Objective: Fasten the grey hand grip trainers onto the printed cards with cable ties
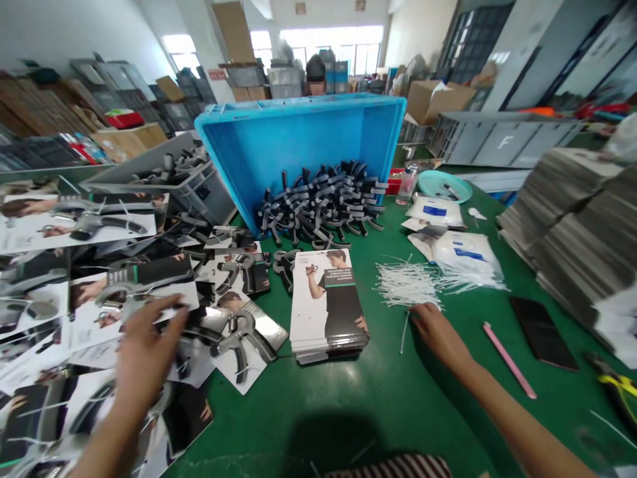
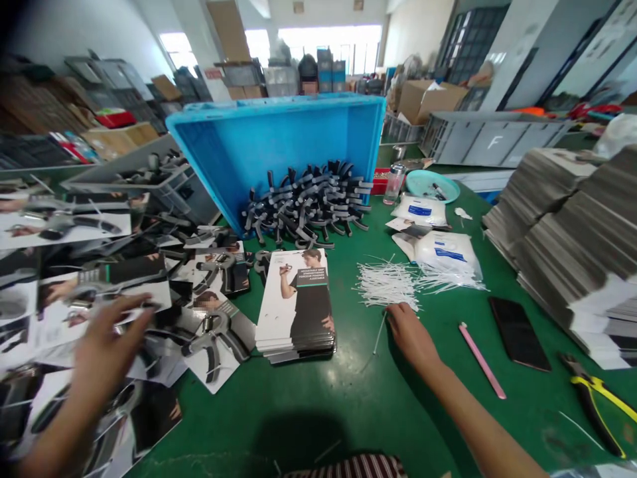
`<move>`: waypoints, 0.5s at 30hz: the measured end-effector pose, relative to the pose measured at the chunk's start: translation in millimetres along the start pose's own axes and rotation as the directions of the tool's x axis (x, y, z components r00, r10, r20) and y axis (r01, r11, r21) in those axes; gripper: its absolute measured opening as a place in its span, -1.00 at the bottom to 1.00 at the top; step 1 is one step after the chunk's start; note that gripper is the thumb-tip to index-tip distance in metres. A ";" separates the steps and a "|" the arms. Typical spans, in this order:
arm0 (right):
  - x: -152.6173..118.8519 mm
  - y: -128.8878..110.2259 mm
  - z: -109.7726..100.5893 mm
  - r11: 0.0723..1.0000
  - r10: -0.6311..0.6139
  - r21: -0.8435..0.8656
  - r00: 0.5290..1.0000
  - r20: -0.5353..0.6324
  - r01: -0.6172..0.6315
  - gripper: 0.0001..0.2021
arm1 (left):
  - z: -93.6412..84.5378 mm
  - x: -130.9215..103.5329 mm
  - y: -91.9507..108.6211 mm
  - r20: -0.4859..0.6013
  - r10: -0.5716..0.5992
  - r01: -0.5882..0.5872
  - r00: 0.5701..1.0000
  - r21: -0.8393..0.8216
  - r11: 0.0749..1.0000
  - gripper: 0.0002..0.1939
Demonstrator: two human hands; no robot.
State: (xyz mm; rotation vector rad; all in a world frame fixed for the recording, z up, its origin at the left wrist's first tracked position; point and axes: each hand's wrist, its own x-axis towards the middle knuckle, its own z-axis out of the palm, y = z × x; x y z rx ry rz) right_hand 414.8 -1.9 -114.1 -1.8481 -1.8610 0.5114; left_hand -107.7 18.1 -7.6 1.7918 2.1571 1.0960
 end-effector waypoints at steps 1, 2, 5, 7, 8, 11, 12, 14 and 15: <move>-0.8 -0.7 -0.5 0.995 -0.088 -0.052 0.996 0.018 0.088 -0.72 | 13.3 -10.1 6.6 0.098 0.033 -0.021 0.995 -0.116 0.993 -0.71; -1.8 -0.9 -1.7 0.972 -0.192 -0.126 0.979 0.065 0.199 -0.68 | 29.5 -20.2 16.5 0.229 0.049 0.007 0.972 -0.238 0.971 -0.66; -0.5 0.1 -6.8 0.806 -0.411 -0.317 0.858 0.307 0.500 -0.71 | 80.9 -40.1 57.7 0.368 -0.008 0.148 0.930 -0.353 0.924 -0.52; 6.5 0.9 -8.5 0.746 -0.427 -0.342 0.804 0.413 0.571 -0.80 | 107.7 -40.0 82.8 0.381 -0.047 0.198 0.923 -0.369 0.908 -0.37; 11.5 1.2 -8.3 0.735 -0.428 -0.339 0.790 0.438 0.587 -0.82 | 117.4 -36.9 91.7 0.356 -0.045 0.181 0.933 -0.359 0.915 -0.34; 28.3 1.8 -3.8 0.702 -0.452 -0.314 0.741 0.497 0.639 -0.81 | 131.2 -25.4 101.5 0.286 0.007 0.108 0.958 -0.384 0.917 -0.49; 33.1 1.8 -1.6 0.688 -0.461 -0.307 0.723 0.514 0.657 -0.82 | 131.3 -23.1 100.2 0.284 -0.001 0.125 0.959 -0.419 0.900 -0.55; 39.7 1.7 2.9 0.663 -0.477 -0.299 0.695 0.537 0.686 -0.83 | 126.8 -22.9 94.8 0.317 -0.060 0.221 0.947 -0.504 0.835 -0.59; 41.1 1.5 4.6 0.656 -0.480 -0.300 0.689 0.543 0.693 -0.84 | 123.1 -25.0 91.8 0.337 -0.099 0.278 0.936 -0.542 0.793 -0.58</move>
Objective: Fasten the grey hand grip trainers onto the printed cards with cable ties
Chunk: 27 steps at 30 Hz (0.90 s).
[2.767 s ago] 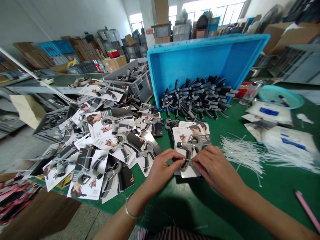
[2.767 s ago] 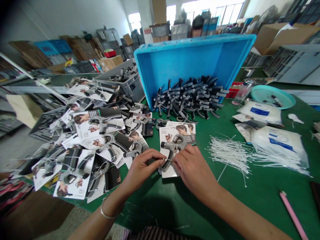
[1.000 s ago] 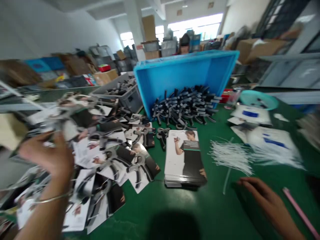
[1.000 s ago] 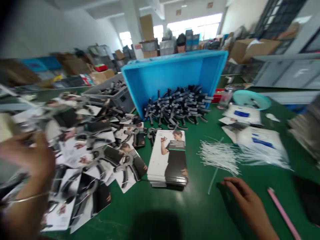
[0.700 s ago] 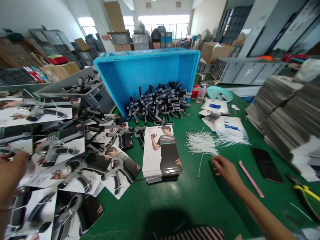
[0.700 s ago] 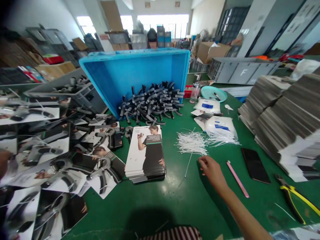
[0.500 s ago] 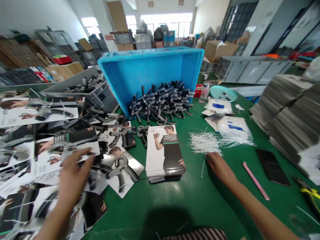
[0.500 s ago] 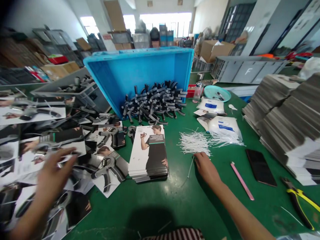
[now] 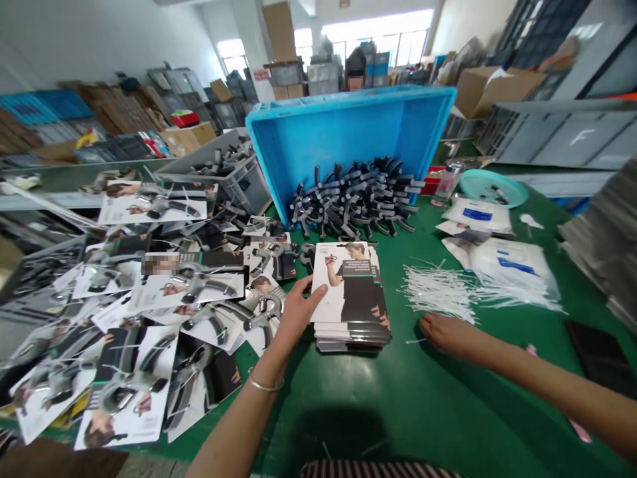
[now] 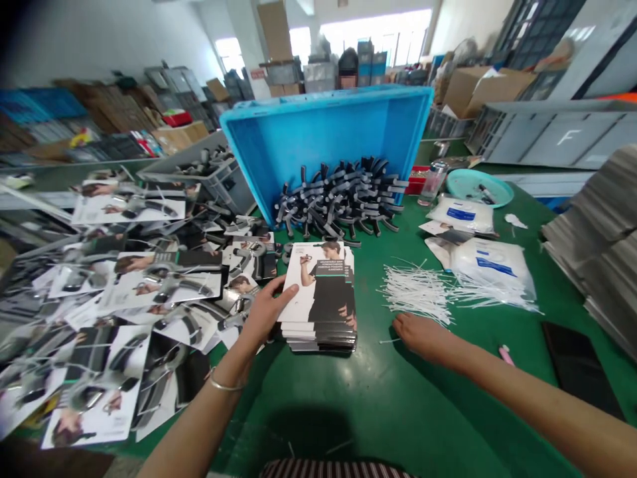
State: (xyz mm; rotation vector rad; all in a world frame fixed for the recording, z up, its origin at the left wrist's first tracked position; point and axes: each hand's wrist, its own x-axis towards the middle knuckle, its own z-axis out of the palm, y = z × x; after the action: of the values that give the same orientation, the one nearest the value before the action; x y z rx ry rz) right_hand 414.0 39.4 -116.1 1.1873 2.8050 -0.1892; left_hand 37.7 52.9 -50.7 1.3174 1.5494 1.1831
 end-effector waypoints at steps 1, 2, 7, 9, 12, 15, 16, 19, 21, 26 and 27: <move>0.7 -0.5 0.7 1.000 0.001 -0.006 1.000 0.002 -0.001 -0.84 | -4.1 -4.3 -0.7 -0.008 -0.041 0.040 0.999 -0.060 0.997 -0.57; 0.0 -1.9 1.0 1.000 0.009 -0.011 1.000 0.003 -0.009 -0.83 | -7.9 -9.6 -1.1 -0.018 -0.076 0.074 0.997 -0.115 0.991 -0.55; -12.8 -15.0 -4.2 0.983 0.184 0.020 0.982 0.050 -0.185 -0.82 | -19.4 -40.4 0.7 0.010 -0.218 0.204 0.976 -0.392 0.897 -0.47; -13.8 -18.4 -6.7 0.963 0.261 0.045 0.962 0.084 -0.265 -0.80 | -20.7 -48.2 1.1 0.032 -0.258 0.244 0.966 -0.454 0.857 -0.44; -8.5 -17.9 -7.2 0.949 0.297 0.078 0.949 0.106 -0.305 -0.81 | -19.7 -52.9 0.3 0.059 -0.279 0.270 0.959 -0.499 0.824 -0.42; -6.6 -11.3 -8.9 0.940 0.300 0.133 0.947 0.114 -0.314 -0.92 | -20.1 -54.0 -1.1 0.066 -0.266 0.259 0.962 -0.534 0.805 -0.45; -8.8 -7.5 -12.3 0.937 0.299 0.154 0.948 0.111 -0.313 -0.93 | -21.6 -54.4 -1.9 0.066 -0.265 0.258 0.962 -0.540 0.801 -0.46; -20.6 9.0 -39.4 0.908 0.336 0.239 0.939 0.078 -0.345 -0.95 | -29.1 -55.0 -4.3 0.080 -0.260 0.261 0.962 -0.538 0.801 -0.49; -23.8 17.6 -72.2 0.802 0.459 0.430 0.888 -0.004 -0.413 -0.84 | -32.8 -53.3 -5.0 0.077 -0.257 0.257 0.963 -0.540 0.801 -0.50; 28.5 -28.0 -161.1 0.437 0.552 0.898 0.802 -0.229 -0.044 -0.77 | -26.8 -40.6 -3.1 0.041 -0.242 0.223 0.969 -0.561 0.797 -0.53; 49.7 -48.9 -170.8 0.376 0.533 0.923 0.795 -0.291 0.085 -0.78 | -25.3 -38.6 -3.0 0.035 -0.239 0.217 0.970 -0.563 0.798 -0.53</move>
State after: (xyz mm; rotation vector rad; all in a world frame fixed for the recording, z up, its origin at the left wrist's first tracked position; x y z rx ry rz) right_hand 338.5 66.3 50.0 2.1247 2.8463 -1.8997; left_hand 19.5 10.5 -47.1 0.6952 1.1988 1.3729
